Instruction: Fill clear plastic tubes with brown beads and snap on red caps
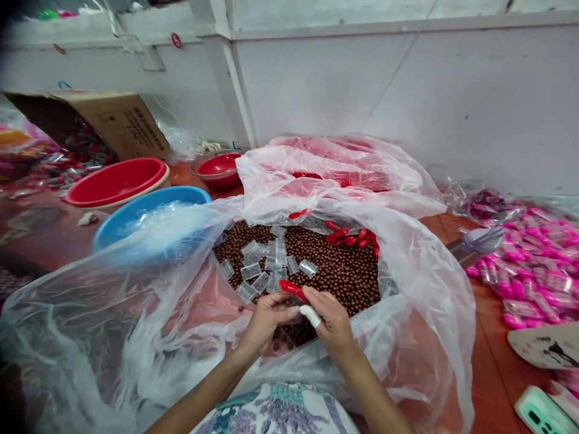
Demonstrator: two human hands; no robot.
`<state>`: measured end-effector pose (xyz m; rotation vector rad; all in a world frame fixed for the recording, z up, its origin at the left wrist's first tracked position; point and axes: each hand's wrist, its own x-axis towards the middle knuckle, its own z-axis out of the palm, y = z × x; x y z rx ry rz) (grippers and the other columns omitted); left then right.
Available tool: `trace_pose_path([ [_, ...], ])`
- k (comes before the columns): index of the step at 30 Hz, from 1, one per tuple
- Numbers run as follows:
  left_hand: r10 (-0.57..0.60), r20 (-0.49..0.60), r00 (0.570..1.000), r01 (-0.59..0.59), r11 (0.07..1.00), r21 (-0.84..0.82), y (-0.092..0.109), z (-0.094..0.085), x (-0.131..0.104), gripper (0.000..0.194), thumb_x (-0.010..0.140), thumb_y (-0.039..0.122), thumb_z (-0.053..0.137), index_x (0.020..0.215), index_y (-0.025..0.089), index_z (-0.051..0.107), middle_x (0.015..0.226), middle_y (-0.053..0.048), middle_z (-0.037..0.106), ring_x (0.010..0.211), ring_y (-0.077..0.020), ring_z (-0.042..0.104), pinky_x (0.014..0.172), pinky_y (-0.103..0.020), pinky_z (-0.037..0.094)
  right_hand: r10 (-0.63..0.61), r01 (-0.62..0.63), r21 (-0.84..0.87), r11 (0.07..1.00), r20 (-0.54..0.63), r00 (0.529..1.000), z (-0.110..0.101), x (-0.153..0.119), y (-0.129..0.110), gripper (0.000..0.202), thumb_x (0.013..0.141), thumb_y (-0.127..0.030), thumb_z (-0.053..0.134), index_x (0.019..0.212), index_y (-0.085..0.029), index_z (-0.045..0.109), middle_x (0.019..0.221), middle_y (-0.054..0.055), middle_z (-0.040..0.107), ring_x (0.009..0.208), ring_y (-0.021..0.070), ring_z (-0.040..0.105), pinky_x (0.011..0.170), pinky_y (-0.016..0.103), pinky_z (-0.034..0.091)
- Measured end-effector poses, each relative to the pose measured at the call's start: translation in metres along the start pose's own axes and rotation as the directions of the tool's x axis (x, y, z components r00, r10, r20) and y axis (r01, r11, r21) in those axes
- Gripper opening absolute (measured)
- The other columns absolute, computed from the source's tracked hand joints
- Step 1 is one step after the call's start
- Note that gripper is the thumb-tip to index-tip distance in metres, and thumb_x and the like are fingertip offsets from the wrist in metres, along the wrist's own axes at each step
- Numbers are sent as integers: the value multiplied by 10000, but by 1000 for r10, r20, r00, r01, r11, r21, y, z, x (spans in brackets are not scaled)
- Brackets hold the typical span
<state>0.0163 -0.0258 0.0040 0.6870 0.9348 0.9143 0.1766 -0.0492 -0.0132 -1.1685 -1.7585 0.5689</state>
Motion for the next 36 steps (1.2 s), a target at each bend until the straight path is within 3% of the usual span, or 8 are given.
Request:
trace_pose_path([
  [4, -30, -44, 999, 25, 994, -106, -2, 3, -4, 353, 590, 146, 752, 923, 150, 636, 849, -31, 651, 709, -128, 592, 667, -241, 481, -36, 49, -138, 989, 93, 995, 7, -4, 4, 702, 743, -239, 644, 1364, -227, 317, 1307, 99, 488, 1181, 253, 459, 964, 443, 413],
  [12, -33, -1, 999, 33, 992, -121, -3, 2, -5, 401, 589, 148, 767, 955, 160, 605, 929, -28, 629, 793, -128, 585, 712, -225, 459, -56, 73, -179, 981, 98, 994, 10, 0, 9, 639, 719, -161, 595, 1308, -225, 354, 1206, 98, 546, 1078, 240, 518, 892, 415, 455],
  [14, -50, 19, 999, 52, 987, -149, -2, 2, -5, 369, 644, 240, 745, 972, 154, 597, 948, -49, 633, 819, -147, 592, 716, -240, 464, -68, 84, -181, 980, 97, 993, 6, 2, 6, 620, 721, -203, 613, 1291, -219, 370, 1172, 99, 565, 1040, 239, 534, 868, 405, 466],
  [18, -158, 94, 983, 177, 948, -263, 4, 5, -3, 444, 788, 527, 518, 977, 131, 587, 878, -91, 658, 762, -175, 622, 681, -273, 480, -43, 57, -177, 983, 80, 996, 2, 5, -5, 578, 702, -294, 656, 1228, -214, 429, 1113, 94, 577, 1004, 240, 537, 849, 391, 465],
  [21, -257, 167, 952, 298, 901, -316, 12, 8, -1, 485, 808, 577, 433, 967, 142, 578, 797, -76, 665, 696, -178, 634, 641, -280, 485, -40, 59, -193, 979, 99, 994, 4, 3, -12, 566, 682, -303, 663, 1202, -210, 460, 1138, 101, 547, 1041, 247, 513, 879, 393, 436],
  [26, -385, 201, 901, 432, 842, -323, 16, 12, 3, 519, 801, 621, 384, 922, 152, 572, 677, -42, 650, 552, -167, 617, 529, -267, 471, -84, 108, -204, 973, 122, 989, 13, -1, -16, 560, 624, -298, 667, 1152, -216, 499, 1103, 96, 568, 1014, 262, 525, 847, 397, 416],
  [30, -373, 225, 900, 420, 881, -219, 9, 14, 5, 586, 783, 661, 360, 904, 134, 587, 579, -30, 624, 389, -132, 538, 408, -228, 401, -54, 73, -215, 974, 91, 994, 15, 0, -19, 536, 635, -247, 637, 1149, -219, 489, 1133, 96, 562, 1033, 262, 513, 865, 399, 391],
  [36, -311, 126, 942, 324, 941, -98, 9, 19, 6, 621, 751, 679, 394, 823, 103, 615, 476, -25, 584, 323, -122, 486, 339, -209, 315, -81, 97, -230, 968, 78, 994, 13, 4, -20, 580, 636, -261, 630, 1187, -208, 457, 1150, 94, 556, 1055, 259, 509, 882, 406, 392],
])
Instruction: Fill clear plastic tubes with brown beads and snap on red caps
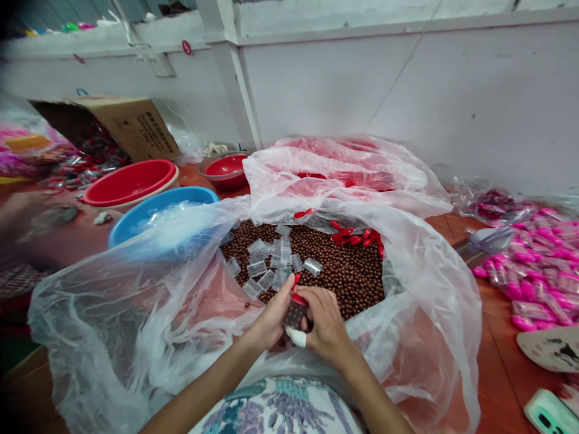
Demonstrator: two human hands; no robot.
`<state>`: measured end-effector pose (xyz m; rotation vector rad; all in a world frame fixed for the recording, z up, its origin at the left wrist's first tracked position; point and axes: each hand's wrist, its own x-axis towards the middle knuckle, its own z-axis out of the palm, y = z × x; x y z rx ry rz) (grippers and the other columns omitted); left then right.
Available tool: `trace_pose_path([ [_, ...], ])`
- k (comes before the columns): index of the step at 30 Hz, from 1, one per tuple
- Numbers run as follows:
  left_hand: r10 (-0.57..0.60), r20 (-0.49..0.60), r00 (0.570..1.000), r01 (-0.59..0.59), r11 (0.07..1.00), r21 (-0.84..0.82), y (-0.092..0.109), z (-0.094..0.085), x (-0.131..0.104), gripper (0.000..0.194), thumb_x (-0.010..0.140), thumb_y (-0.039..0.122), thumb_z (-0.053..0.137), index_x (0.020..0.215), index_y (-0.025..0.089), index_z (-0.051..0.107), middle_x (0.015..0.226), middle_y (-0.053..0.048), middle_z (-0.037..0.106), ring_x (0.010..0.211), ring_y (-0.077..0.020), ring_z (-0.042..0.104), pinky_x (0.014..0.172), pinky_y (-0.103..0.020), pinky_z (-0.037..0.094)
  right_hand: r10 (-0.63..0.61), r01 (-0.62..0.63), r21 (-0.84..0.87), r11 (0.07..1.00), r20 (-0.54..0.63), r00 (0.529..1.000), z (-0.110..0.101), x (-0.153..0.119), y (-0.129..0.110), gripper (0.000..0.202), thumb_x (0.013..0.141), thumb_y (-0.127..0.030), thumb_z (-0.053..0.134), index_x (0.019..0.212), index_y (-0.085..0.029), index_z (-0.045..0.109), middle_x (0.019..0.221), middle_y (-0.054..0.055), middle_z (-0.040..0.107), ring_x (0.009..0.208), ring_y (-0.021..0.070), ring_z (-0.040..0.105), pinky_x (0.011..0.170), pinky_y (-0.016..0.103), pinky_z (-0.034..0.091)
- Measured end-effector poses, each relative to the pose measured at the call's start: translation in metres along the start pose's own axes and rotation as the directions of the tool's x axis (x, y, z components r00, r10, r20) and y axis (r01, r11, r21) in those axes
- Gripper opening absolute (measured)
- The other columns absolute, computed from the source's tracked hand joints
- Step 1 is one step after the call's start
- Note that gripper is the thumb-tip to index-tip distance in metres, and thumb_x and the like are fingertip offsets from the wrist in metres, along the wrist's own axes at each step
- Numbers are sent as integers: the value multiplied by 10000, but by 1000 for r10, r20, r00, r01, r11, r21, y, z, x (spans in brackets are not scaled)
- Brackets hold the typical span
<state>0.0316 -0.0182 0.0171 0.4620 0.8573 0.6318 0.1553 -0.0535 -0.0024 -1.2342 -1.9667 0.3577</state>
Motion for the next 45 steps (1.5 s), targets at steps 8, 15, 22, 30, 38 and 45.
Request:
trace_pose_path([
  [8, 31, 12, 999, -28, 980, -196, 13, 3, -8, 354, 828, 414, 413, 956, 132, 586, 551, -14, 617, 392, -111, 521, 464, -215, 412, 60, -60, -79, 995, -5, 998, -9, 5, 3, 881, 655, -381, 662, 1383, -179, 210, 1287, 150, 437, 1161, 306, 431, 933, 460, 372],
  [15, -51, -2, 999, 48, 964, -261, 19, -6, -6, 436, 819, 498, 398, 1005, 140, 563, 536, -6, 586, 404, -118, 509, 484, -247, 447, 62, -58, -36, 998, 136, 989, -19, 8, 15, 791, 696, -404, 653, 1365, -223, 271, 1304, 119, 435, 1170, 281, 435, 944, 424, 387],
  [22, -18, -1, 1000, 16, 945, -328, 37, -17, -9, 443, 831, 478, 393, 1030, 115, 554, 549, 0, 572, 404, -97, 476, 504, -271, 475, 163, -100, -326, 940, 172, 972, -20, -9, 51, 533, 647, 30, 420, 1071, -237, 601, 993, 59, 604, 892, 211, 548, 794, 342, 449],
  [30, -9, 101, 995, 37, 960, -278, 35, -16, -12, 494, 806, 476, 405, 1125, 126, 548, 511, 17, 532, 353, -88, 389, 373, -205, 346, 149, -95, -407, 909, 104, 983, -11, -16, 60, 406, 720, -8, 432, 1005, -223, 626, 879, 65, 632, 808, 220, 556, 726, 346, 441],
  [38, 236, 107, 966, -225, 969, -103, 13, -3, -8, 485, 822, 414, 383, 1195, 122, 487, 487, 12, 538, 382, -111, 434, 449, -241, 420, -11, 24, -104, 994, 122, 992, -20, 9, 1, 873, 663, -470, 665, 1364, -163, 246, 1307, 152, 428, 1178, 310, 413, 956, 454, 360],
  [45, 242, 78, 967, -247, 967, 56, 4, -2, -11, 481, 829, 421, 423, 1247, 184, 448, 530, 26, 535, 426, -95, 466, 425, -183, 355, -114, 131, -156, 979, 115, 987, -16, 18, -6, 655, 673, -377, 643, 1234, -145, 398, 1140, 155, 546, 1065, 286, 491, 908, 435, 364],
])
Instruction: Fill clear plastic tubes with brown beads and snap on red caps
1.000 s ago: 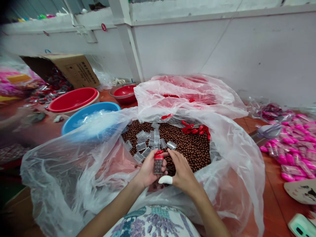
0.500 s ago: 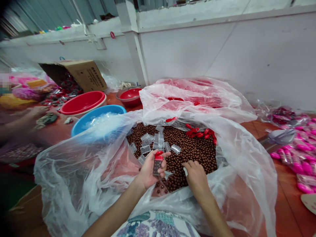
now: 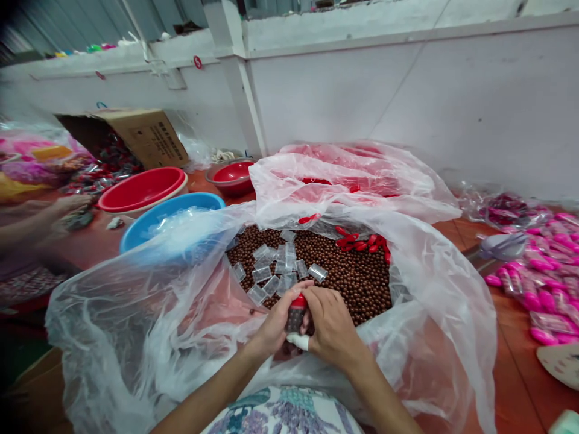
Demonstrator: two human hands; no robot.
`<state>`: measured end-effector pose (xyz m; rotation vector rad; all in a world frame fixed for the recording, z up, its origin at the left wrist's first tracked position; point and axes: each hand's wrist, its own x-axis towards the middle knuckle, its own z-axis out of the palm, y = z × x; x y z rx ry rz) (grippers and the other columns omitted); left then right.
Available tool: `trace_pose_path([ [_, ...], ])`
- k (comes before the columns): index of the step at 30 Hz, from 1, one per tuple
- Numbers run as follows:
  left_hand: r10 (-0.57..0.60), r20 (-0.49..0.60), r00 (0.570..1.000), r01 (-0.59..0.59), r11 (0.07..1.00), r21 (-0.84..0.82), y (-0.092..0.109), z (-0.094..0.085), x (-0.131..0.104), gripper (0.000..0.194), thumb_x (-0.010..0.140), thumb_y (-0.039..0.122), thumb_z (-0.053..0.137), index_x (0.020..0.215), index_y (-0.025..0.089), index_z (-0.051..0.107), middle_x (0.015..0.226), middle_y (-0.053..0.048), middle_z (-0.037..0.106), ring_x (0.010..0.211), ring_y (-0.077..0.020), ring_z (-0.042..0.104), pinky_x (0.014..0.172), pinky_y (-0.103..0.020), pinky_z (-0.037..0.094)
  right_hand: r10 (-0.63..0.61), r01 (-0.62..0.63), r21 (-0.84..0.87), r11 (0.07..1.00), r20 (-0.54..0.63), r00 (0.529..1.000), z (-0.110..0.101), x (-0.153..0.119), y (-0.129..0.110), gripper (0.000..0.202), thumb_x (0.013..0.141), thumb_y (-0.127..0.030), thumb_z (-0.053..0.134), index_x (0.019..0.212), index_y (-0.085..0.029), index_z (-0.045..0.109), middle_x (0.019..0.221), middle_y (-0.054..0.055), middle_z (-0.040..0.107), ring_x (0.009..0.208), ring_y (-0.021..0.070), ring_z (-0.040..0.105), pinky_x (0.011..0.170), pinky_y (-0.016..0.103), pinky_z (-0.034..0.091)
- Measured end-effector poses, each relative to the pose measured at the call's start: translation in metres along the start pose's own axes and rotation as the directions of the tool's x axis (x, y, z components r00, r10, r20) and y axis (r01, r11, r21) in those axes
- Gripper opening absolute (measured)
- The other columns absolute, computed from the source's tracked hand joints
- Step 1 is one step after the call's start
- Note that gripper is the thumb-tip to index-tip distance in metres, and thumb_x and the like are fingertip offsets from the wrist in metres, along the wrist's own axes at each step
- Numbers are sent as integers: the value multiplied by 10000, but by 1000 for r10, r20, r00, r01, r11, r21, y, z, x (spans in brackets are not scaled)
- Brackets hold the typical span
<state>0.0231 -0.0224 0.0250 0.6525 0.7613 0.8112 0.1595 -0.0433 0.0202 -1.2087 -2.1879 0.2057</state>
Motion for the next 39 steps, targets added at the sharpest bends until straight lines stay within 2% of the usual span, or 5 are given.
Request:
trace_pose_path([
  [13, 11, 58, 998, -32, 925, 378, -13, -18, -2, 513, 884, 456, 249, 1269, 170, 432, 666, -19, 606, 546, -137, 545, 545, -261, 435, 45, -49, 71, 996, 49, 998, 6, -21, 6, 543, 670, -402, 632, 1135, -166, 480, 1036, 115, 572, 995, 266, 506, 897, 432, 343],
  [20, 405, 183, 896, -272, 173, 947, 27, -46, 28, 292, 834, 189, 426, 1072, 216, 594, 1025, -51, 585, 951, -181, 531, 886, -324, 399, 96, -138, 109, 984, 321, 942, -8, -30, 17, 696, 673, -498, 659, 1283, -249, 435, 1142, 95, 541, 1014, 267, 494, 903, 429, 370],
  [26, 267, 482, 834, -412, -277, 868, 16, -37, 83, 427, 765, 0, 412, 1114, 193, 562, 1172, -66, 546, 1103, -197, 439, 931, -342, 361, 372, -372, -36, 928, -5, 928, -14, 9, 100, 504, 738, -14, 375, 1163, -220, 550, 1151, 63, 560, 1087, 180, 489, 962, 339, 374],
  [31, 280, 481, 831, -370, -368, 853, 16, -29, 101, 302, 802, 148, 511, 1093, 212, 563, 1079, -58, 593, 1035, -222, 452, 865, -369, 356, 439, -440, -79, 894, -38, 898, -15, 52, 154, 519, 664, 30, 397, 1087, -178, 613, 1125, 85, 592, 1069, 203, 508, 969, 336, 352],
  [39, 291, 413, 863, -349, -249, 904, 22, -20, 84, 296, 829, 213, 499, 1118, 230, 561, 1027, -63, 626, 1031, -214, 472, 879, -356, 332, 506, -507, 44, 861, 31, 862, -6, 54, 145, 239, 754, -138, 525, 926, -230, 663, 983, 49, 661, 947, 201, 582, 863, 297, 400],
])
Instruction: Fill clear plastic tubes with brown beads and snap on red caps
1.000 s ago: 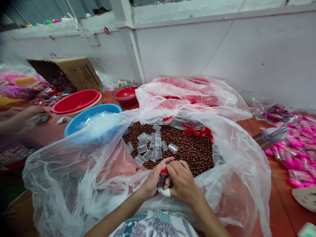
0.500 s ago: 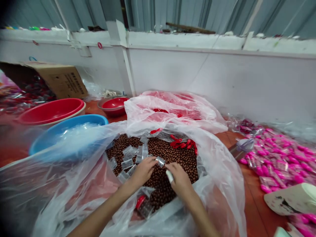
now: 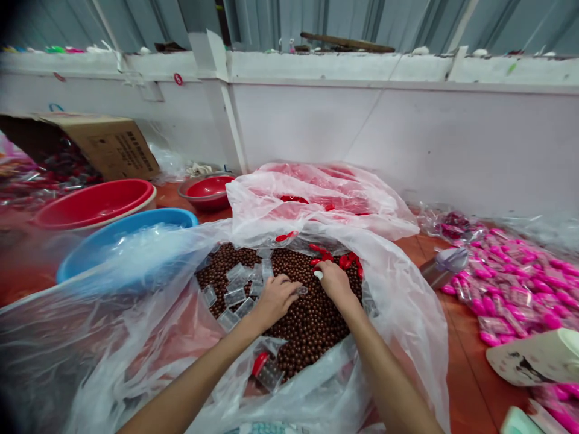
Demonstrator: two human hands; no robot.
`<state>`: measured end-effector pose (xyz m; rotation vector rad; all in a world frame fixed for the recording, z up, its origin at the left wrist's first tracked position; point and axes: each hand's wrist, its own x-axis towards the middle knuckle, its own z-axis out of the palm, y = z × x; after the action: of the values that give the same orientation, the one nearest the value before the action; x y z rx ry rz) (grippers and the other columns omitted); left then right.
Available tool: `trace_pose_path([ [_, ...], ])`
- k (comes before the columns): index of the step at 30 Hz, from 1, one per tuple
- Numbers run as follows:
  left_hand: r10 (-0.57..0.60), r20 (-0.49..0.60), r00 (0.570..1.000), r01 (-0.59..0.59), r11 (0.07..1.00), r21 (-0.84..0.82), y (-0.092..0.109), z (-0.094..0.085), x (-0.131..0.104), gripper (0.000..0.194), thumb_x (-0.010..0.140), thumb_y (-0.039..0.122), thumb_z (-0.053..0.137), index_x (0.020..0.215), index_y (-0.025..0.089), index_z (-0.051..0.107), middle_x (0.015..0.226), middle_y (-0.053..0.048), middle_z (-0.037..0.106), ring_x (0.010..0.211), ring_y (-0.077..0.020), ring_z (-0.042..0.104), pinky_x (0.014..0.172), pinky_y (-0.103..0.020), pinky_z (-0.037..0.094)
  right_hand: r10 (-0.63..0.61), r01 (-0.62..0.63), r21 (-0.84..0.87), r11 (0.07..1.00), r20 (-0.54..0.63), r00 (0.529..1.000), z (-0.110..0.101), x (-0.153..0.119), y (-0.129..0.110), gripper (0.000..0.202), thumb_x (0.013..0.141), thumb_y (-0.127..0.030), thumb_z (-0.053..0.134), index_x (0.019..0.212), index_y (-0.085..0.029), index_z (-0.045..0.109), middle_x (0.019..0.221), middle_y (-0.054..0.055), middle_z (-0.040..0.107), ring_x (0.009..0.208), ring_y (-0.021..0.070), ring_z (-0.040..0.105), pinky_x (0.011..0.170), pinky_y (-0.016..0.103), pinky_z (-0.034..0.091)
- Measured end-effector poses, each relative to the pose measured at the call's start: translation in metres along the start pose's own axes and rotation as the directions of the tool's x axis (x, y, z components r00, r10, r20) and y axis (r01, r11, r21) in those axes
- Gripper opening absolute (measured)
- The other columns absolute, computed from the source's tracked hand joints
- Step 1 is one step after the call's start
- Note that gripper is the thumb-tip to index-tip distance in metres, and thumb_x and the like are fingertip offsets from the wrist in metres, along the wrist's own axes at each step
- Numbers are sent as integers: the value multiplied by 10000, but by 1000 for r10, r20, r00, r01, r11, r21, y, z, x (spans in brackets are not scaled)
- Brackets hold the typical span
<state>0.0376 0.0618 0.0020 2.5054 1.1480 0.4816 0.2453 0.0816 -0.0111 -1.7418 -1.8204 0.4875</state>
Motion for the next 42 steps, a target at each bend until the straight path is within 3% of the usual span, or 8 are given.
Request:
trace_pose_path([
  [3, -113, 121, 986, 138, 965, -223, -2, -4, -18, 304, 771, 287, 574, 1067, 221, 598, 950, -37, 646, 883, -187, 551, 773, -280, 387, 39, -35, 100, 994, -39, 998, -9, -22, -3, 202, 822, -302, 492, 967, -253, 624, 993, 25, 662, 945, 199, 589, 854, 319, 415],
  [6, -194, 371, 908, 343, 852, -396, -9, 3, -32, 267, 717, 289, 604, 963, 201, 663, 758, 3, 658, 692, -160, 576, 635, -239, 394, 119, -97, 235, 967, -83, 989, -17, -50, -9, 311, 876, -405, 381, 1093, -234, 524, 985, 47, 657, 862, 193, 616, 724, 312, 473],
  [10, -304, 515, 802, 572, 639, -514, -16, 25, -28, 210, 668, 273, 629, 820, 139, 682, 595, 10, 607, 508, -131, 540, 504, -226, 388, 341, -265, 631, 729, 1, 940, -18, -84, -21, 423, 840, -504, 427, 1160, -228, 440, 858, 45, 657, 614, 168, 615, 398, 217, 393],
  [14, -327, 546, 771, 625, 550, -554, -14, 44, -8, 197, 655, 294, 649, 743, 118, 655, 492, 16, 557, 435, -132, 530, 448, -236, 410, 423, -295, 760, 579, 29, 906, -13, -110, -24, 481, 830, -486, 476, 1249, -263, 400, 854, 33, 638, 609, 148, 599, 383, 188, 373],
  [20, -331, 490, 807, 591, 443, -674, -3, 63, 8, 207, 651, 331, 672, 682, 133, 619, 496, 32, 546, 430, -102, 525, 451, -223, 436, 439, -297, 819, 491, 63, 896, -4, -134, -9, 601, 805, -448, 541, 1339, -285, 317, 938, 53, 620, 714, 172, 599, 439, 212, 430],
  [29, -316, 349, 882, 431, 246, -868, 9, 76, 3, 395, 598, 409, 714, 865, 136, 610, 721, 1, 602, 598, -109, 557, 530, -243, 500, 442, -239, 845, 478, 4, 897, -2, -138, -10, 603, 795, -411, 566, 1342, -324, 327, 997, 42, 611, 773, 166, 597, 529, 235, 470],
  [36, -266, 413, 871, 452, 102, -886, 13, 52, -4, 430, 606, 408, 721, 921, 158, 567, 824, -30, 611, 760, -157, 590, 552, -277, 532, 427, -262, 873, 411, 69, 902, 0, -133, -9, 602, 752, -436, 624, 1292, -295, 399, 1005, 50, 664, 712, 160, 624, 550, 245, 470],
  [42, -256, 420, 871, 430, -18, -903, 21, 18, -21, 411, 587, 342, 764, 912, 146, 607, 828, -30, 625, 741, -139, 589, 664, -314, 528, 370, -270, 797, 540, 64, 927, -4, -122, -24, 465, 745, -442, 626, 1162, -245, 568, 1029, 59, 677, 931, 226, 617, 806, 365, 482],
])
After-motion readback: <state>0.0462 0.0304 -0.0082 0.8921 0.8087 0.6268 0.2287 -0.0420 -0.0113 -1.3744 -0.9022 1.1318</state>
